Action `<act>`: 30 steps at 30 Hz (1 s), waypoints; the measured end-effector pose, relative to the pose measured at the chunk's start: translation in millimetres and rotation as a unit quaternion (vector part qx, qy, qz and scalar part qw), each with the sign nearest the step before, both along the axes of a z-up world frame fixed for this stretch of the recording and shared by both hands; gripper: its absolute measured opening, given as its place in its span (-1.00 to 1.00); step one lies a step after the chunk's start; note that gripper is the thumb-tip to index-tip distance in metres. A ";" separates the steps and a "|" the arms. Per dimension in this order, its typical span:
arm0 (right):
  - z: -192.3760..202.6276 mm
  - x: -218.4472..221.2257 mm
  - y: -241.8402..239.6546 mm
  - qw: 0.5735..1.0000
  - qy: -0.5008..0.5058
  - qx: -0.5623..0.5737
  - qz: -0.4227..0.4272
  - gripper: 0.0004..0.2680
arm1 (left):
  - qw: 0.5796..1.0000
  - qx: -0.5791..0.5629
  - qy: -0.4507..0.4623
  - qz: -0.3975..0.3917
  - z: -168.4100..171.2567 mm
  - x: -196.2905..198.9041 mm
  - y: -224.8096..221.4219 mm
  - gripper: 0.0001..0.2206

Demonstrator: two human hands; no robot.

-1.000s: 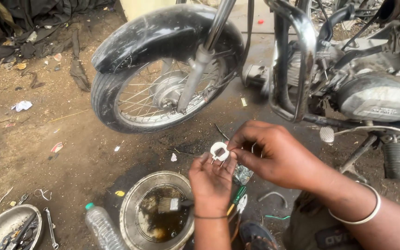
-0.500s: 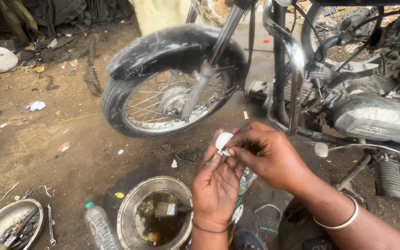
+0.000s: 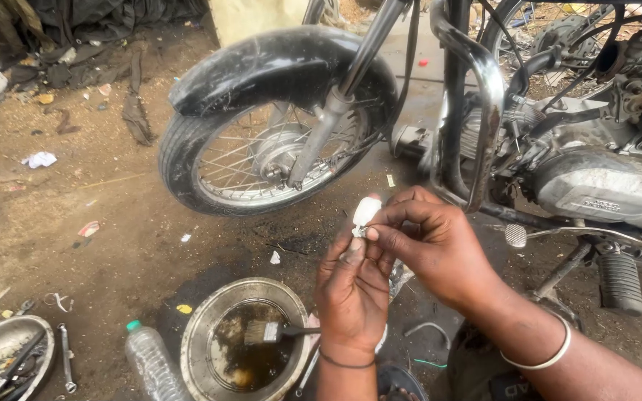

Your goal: Inspecting and disassembling a motorcycle carburetor for repair.

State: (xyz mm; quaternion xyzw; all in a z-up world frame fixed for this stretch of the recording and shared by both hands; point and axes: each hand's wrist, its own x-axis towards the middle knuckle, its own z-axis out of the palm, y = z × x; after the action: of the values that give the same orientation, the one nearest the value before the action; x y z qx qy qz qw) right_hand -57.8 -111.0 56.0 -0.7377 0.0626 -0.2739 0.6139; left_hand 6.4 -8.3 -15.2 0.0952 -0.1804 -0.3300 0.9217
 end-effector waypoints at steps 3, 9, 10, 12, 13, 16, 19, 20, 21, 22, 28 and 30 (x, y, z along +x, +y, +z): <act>-2.6 0.8 3.3 1.000 -0.005 0.004 -0.011 -0.92 | 0.998 -0.039 0.001 0.039 -27.2 3.2 -12.0 -0.71; -7.1 3.0 1.4 0.999 -0.031 -0.043 -0.001 -0.92 | 0.994 -0.007 0.002 0.106 -14.1 -0.6 -13.3 -0.74; -5.8 3.2 2.8 0.999 -0.030 -0.041 0.001 -0.92 | 0.994 -0.005 0.004 0.108 -17.2 0.4 -13.8 -0.74; -2.9 3.1 5.8 1.000 0.002 -0.010 0.012 -0.91 | 0.992 -0.004 -0.006 0.125 -23.1 2.3 -14.5 -0.70; -3.3 3.3 6.1 1.000 0.003 -0.008 0.012 -0.91 | 0.992 -0.001 -0.005 0.125 -25.2 3.3 -14.2 -0.70; -5.8 3.2 3.6 0.998 0.019 -0.063 -0.013 -0.89 | 0.991 -0.006 -0.024 0.133 -27.7 5.2 -14.2 -0.73; -8.2 3.3 -1.8 0.994 0.005 -0.101 -0.028 -0.89 | 0.986 0.033 -0.040 0.158 -24.0 4.3 -14.1 -0.73; -7.0 3.5 -2.8 0.992 0.005 -0.121 -0.036 -0.89 | 0.984 0.029 -0.054 0.165 -23.5 3.8 -13.5 -0.70; -5.7 4.0 -3.6 0.989 0.006 -0.142 -0.044 -0.89 | 0.982 0.025 -0.067 0.173 -22.7 3.6 -12.7 -0.67; -6.7 4.6 -4.9 0.989 0.006 -0.141 -0.046 -0.89 | 0.983 0.026 -0.067 0.171 -16.1 3.4 -10.8 -0.67; -3.3 4.3 -4.8 0.979 -0.023 -0.200 -0.034 -0.87 | 0.986 -0.009 -0.045 0.161 -28.4 4.3 -14.2 -0.54; -1.2 3.0 -4.9 0.971 -0.016 -0.234 -0.038 -0.84 | 0.988 0.017 -0.011 0.153 -18.6 6.0 -11.4 -0.55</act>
State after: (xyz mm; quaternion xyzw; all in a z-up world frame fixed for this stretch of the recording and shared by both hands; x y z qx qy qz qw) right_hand -54.8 -115.9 54.8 -0.8533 0.0144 -0.3160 0.4144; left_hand 12.3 -19.7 -33.8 0.1405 -0.1679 -0.1875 0.9576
